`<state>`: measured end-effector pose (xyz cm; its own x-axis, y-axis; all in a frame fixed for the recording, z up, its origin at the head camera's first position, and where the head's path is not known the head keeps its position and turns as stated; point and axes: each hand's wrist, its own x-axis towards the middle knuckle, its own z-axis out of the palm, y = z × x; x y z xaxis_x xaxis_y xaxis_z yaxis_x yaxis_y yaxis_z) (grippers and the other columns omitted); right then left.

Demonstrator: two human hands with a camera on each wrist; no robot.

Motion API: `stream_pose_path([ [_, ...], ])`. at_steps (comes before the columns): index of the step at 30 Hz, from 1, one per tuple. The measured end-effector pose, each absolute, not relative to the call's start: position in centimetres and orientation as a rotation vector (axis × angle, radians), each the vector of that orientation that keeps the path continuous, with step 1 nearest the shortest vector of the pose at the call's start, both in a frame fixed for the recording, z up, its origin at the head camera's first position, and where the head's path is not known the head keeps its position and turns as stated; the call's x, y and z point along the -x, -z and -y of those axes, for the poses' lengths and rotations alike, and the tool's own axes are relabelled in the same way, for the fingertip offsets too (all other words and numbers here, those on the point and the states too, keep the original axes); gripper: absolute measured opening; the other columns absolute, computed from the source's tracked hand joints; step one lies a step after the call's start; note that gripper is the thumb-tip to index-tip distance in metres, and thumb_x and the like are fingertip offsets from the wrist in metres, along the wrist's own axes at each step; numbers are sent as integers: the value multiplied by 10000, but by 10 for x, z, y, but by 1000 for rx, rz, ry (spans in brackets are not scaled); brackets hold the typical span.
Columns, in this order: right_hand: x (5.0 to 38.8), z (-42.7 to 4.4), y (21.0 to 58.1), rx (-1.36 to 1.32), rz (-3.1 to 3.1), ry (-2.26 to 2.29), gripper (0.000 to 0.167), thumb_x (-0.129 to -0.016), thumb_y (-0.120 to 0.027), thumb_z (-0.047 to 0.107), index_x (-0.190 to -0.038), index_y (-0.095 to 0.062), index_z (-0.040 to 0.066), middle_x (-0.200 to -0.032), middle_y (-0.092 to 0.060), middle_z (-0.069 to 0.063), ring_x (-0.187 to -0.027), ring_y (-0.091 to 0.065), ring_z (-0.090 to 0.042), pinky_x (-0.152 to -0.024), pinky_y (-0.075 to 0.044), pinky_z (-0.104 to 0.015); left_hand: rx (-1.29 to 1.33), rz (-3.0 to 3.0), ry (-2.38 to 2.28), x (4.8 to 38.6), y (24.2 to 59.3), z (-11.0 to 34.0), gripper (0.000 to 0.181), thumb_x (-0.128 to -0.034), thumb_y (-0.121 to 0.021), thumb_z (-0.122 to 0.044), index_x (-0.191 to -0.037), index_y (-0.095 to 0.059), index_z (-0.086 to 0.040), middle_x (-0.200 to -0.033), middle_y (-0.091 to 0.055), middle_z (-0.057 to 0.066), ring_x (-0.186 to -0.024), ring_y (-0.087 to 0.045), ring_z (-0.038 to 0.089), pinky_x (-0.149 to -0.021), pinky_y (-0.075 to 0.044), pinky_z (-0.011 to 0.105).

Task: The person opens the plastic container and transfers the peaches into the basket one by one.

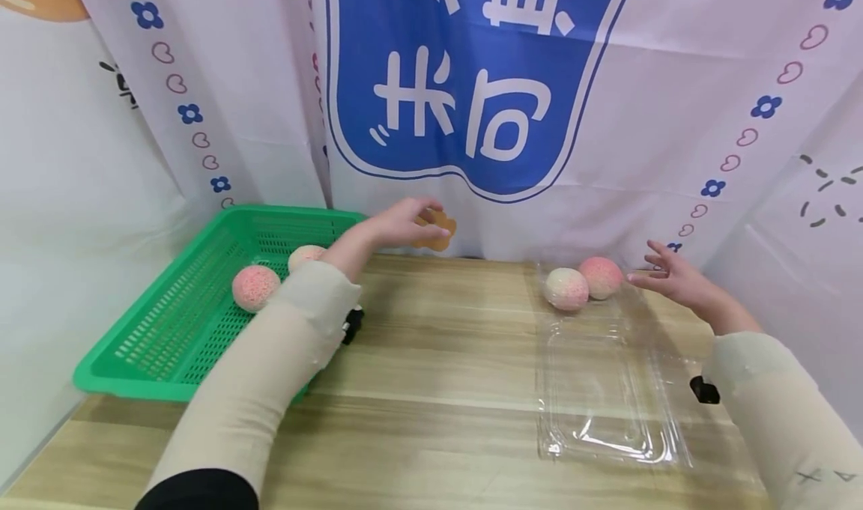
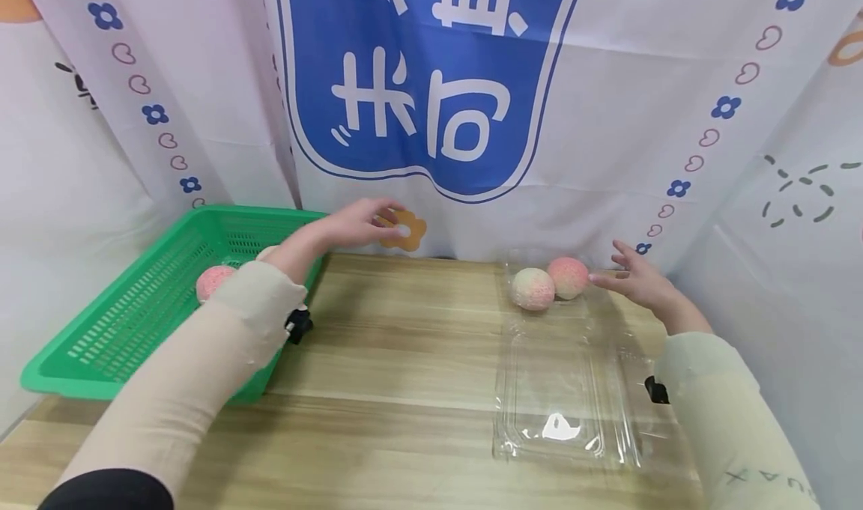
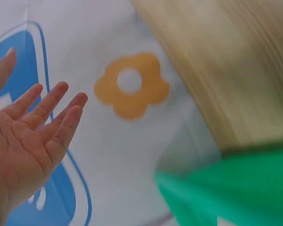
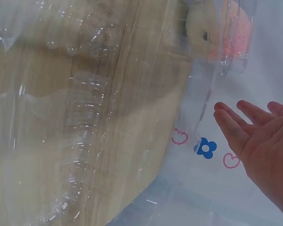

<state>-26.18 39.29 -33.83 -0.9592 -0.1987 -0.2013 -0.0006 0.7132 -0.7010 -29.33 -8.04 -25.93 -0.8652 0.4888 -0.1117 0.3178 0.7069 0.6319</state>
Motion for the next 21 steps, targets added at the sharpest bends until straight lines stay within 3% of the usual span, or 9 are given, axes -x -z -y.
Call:
stream_pose_path([
  [9,265,-388,348,169,-2646,1047,1013,-977,-616,364,-1566,134,24,-1579,-79,-388,-1395,-220,-612,-1104,-271,-702,-659,-2576,-890,291,282,34,601,-971,-635,-322,-1484,-428,-85,-1429,-548,156,-1325,-515,292,-1099,-443,439],
  [21,266,-382,360,183,-2626,988,1063,-940,-659,384,-1565,112,2,-1555,-69,-427,-1410,-102,-634,-1088,-208,-749,-596,-2394,-1219,294,341,-4,665,-952,-667,-287,-1509,-374,-73,-1419,-549,191,-1315,-528,323,-1081,-460,444],
])
